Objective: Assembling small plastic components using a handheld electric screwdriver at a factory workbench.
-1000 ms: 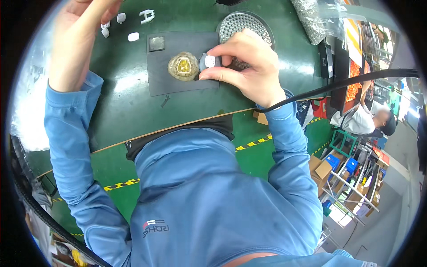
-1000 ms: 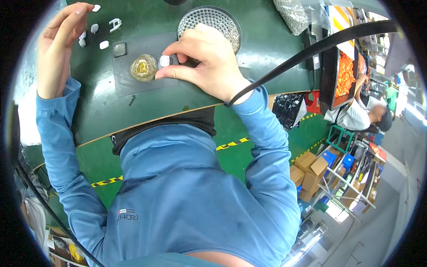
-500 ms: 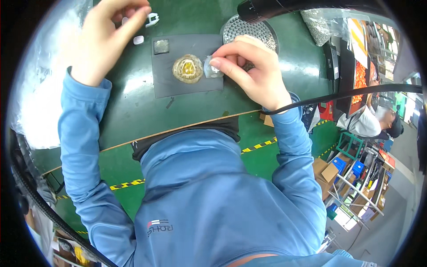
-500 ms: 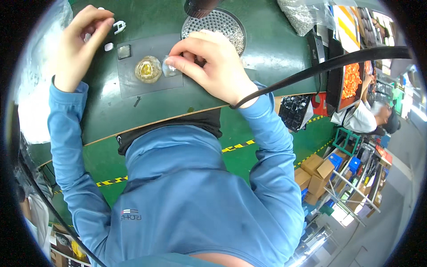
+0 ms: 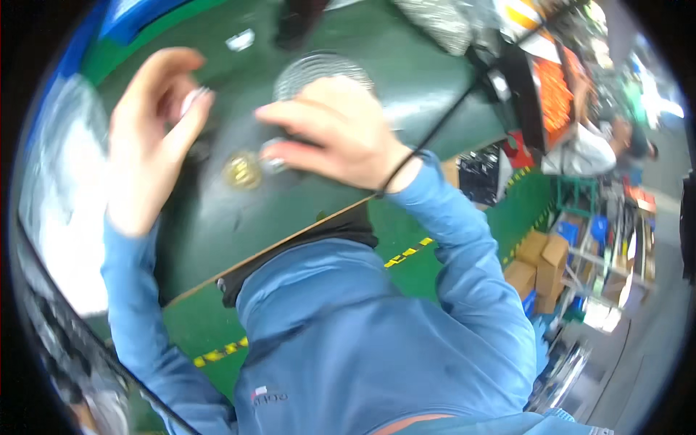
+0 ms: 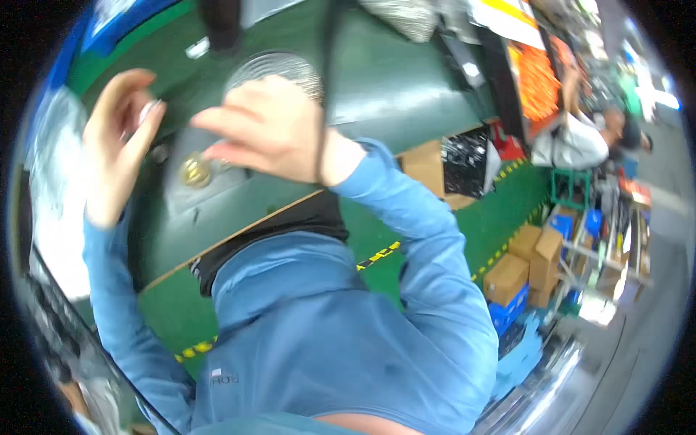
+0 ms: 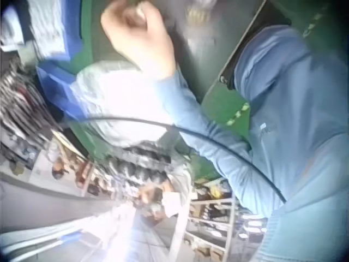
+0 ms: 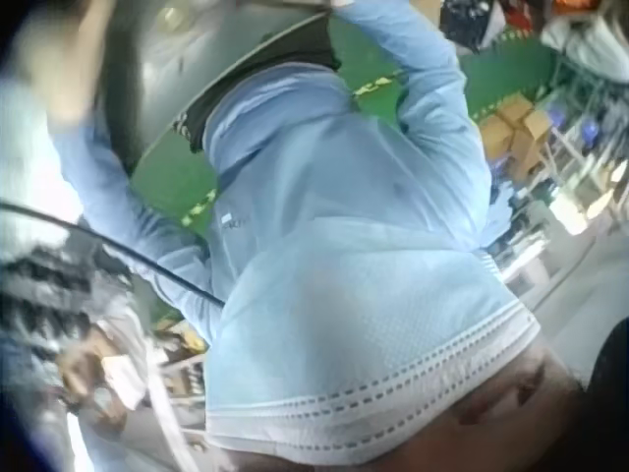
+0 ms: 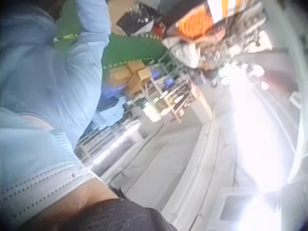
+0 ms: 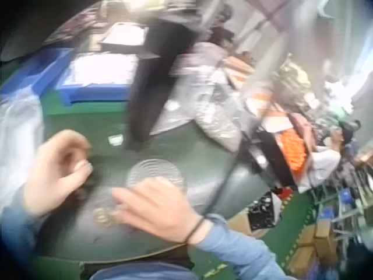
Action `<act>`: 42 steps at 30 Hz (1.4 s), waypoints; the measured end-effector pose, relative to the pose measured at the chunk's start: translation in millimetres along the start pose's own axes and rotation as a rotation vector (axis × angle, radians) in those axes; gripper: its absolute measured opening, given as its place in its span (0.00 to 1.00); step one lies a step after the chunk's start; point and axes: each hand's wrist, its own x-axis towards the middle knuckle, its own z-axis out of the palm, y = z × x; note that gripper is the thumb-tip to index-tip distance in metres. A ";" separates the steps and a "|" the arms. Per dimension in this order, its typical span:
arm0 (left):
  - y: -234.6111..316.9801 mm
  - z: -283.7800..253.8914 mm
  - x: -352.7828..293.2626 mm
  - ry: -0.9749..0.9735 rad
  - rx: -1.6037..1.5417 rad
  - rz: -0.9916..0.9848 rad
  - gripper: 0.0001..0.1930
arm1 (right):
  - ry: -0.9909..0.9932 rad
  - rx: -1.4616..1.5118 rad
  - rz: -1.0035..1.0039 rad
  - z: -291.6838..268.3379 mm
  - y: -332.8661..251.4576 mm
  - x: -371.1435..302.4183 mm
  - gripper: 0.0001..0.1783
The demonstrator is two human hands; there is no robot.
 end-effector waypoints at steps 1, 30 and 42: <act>16.8 3.5 -0.4 -0.013 -0.149 -0.046 0.20 | 0.050 -0.011 -0.038 -0.2 -2.1 7.0 0.25; 20.6 28.2 -30.6 -0.268 -0.556 -0.165 0.02 | 0.077 0.292 0.123 -3.5 -18.1 2.7 0.24; -6.4 1.7 -23.0 0.245 -0.373 -0.197 0.10 | 0.022 0.541 0.541 -15.3 -3.8 -4.4 0.17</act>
